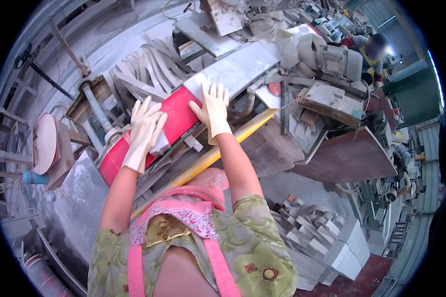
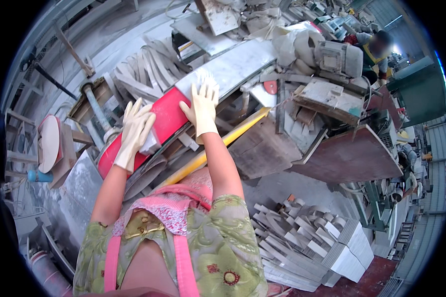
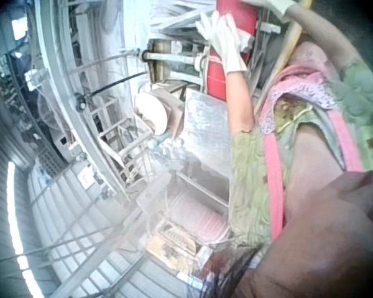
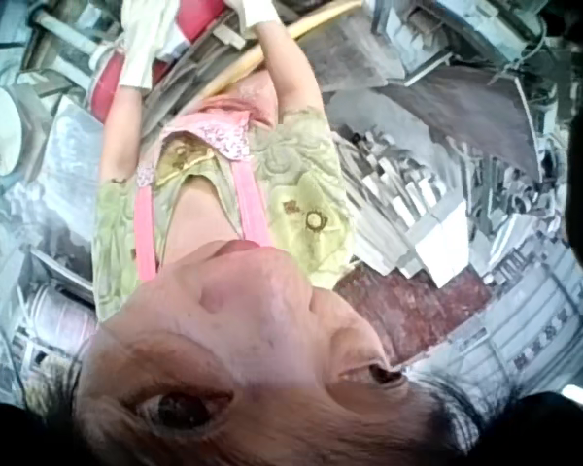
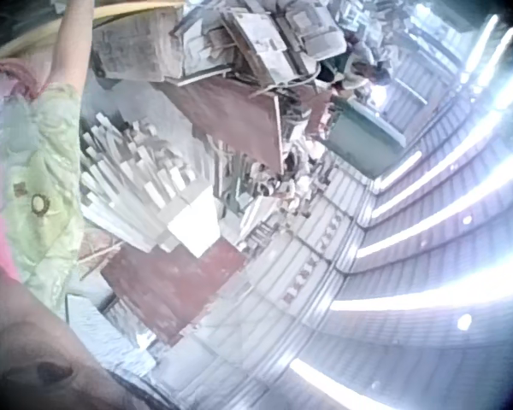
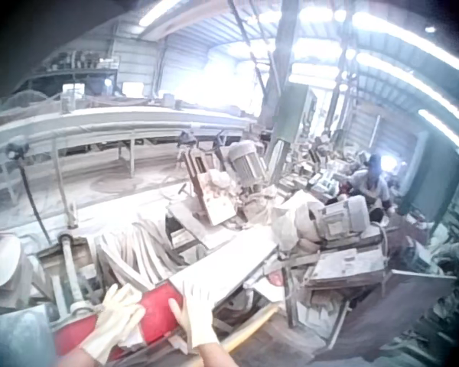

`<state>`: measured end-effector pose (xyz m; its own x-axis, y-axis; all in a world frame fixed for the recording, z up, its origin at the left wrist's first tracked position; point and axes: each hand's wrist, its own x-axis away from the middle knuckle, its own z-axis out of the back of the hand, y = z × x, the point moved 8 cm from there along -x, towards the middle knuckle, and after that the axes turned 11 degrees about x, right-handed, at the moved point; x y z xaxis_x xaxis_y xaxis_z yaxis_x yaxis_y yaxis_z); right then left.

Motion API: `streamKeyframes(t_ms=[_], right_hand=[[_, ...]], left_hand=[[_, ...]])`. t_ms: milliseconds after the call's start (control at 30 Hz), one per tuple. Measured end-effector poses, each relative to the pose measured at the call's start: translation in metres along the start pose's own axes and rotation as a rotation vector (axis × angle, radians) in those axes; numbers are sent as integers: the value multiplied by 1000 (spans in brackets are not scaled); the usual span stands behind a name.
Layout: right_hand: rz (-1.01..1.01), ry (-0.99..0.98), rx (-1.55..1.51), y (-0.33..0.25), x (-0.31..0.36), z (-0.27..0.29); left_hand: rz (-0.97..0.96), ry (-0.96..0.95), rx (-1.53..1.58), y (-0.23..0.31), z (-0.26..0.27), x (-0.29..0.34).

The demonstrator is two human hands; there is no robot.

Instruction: The person repeatedly picks up rectangular white plasterboard pieces and rubs their edges against a red sanding belt on a machine. After sanding, the person stacks the pieces on a nearby table. The person also handles long, thin strips of material, placing them on the table.

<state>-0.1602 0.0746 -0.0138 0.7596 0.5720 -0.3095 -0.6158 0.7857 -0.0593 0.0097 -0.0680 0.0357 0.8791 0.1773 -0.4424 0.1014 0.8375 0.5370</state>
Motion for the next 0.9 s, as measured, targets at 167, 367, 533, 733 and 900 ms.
streamKeyframes(t_ms=[167, 367, 533, 733, 900], right_hand=[[36, -56, 99, 19, -3, -20], [-51, -207, -213, 26, -29, 2], [-306, -264, -1098, -39, 27, 30], [-27, -118, -951, -91, 46, 35], [18, -15, -107, 6, -21, -2]], left_hand=[[-18, 18, 15, 0, 1, 2], [-21, 24, -7, 6, 4, -2], [32, 3, -118, -6, 1, 2], [9, -126, -303, 6, -3, 7], [38, -88, -229, 14, 4, 4]])
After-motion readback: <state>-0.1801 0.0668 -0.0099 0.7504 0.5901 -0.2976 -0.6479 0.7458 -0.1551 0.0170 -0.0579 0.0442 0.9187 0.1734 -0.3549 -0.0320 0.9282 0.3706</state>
